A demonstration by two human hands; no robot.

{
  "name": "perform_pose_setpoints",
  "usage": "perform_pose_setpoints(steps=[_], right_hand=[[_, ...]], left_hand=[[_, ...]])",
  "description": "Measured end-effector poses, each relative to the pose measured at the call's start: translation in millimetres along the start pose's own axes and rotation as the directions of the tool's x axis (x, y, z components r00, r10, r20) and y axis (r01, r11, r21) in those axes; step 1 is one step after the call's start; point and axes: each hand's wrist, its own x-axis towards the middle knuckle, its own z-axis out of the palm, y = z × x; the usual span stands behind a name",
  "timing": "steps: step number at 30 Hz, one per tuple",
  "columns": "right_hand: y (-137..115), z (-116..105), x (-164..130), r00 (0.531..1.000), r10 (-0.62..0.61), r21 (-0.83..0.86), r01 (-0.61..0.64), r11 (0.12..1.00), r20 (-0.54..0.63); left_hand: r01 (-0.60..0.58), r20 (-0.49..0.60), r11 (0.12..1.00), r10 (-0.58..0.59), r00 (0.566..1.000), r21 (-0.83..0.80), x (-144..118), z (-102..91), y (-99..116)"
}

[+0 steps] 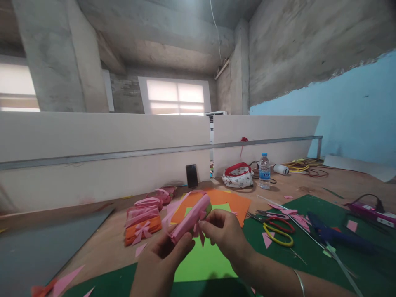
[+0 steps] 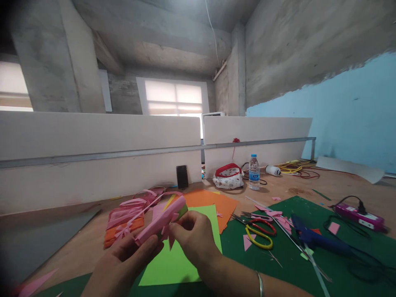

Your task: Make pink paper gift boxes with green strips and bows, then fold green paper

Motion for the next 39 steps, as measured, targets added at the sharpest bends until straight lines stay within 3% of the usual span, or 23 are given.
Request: perform_pose_setpoints(steps=[9,13,23,26,31,34,39], right_hand=[[-2,-1,-1,0.998,-0.022,0.004,0.023,1.0,-0.058],[0,-1,1,0.999,-0.003,0.146,-0.003,0.989,0.04],[-4,-3,-3,0.992,0.05,0.197,-0.072,0.978,0.118],[-2,-2,-1,0.99,0.046,0.204,-0.073,0.976,0.134],[8,-1,3,0.977,-0.013,0.229,-0.037,0.973,0.213],[12,0,4,0.974,0.001,0.235,-0.056,0.97,0.227],[12,0,4,0.98,0.046,0.237,-0.093,0.967,0.196]], left_hand=[[-0.043,-0.039,0.997,0.041,0.998,-0.061,-7,3.4,8],[-0.032,-0.017,0.999,0.032,0.999,-0.013,-7,2.2,7],[0.002,0.019,1.0,-0.002,1.0,0.027,-3,-1.9,1],[0.061,0.028,0.997,-0.06,0.998,-0.055,0,-2.6,-1],[0.186,-0.052,0.937,-0.21,0.976,-0.295,3,1.5,-1],[0.187,-0.074,0.929,-0.221,0.972,-0.32,2,2.9,0],[0.164,-0.016,0.953,-0.174,0.985,-0.255,-2,2.0,1]])
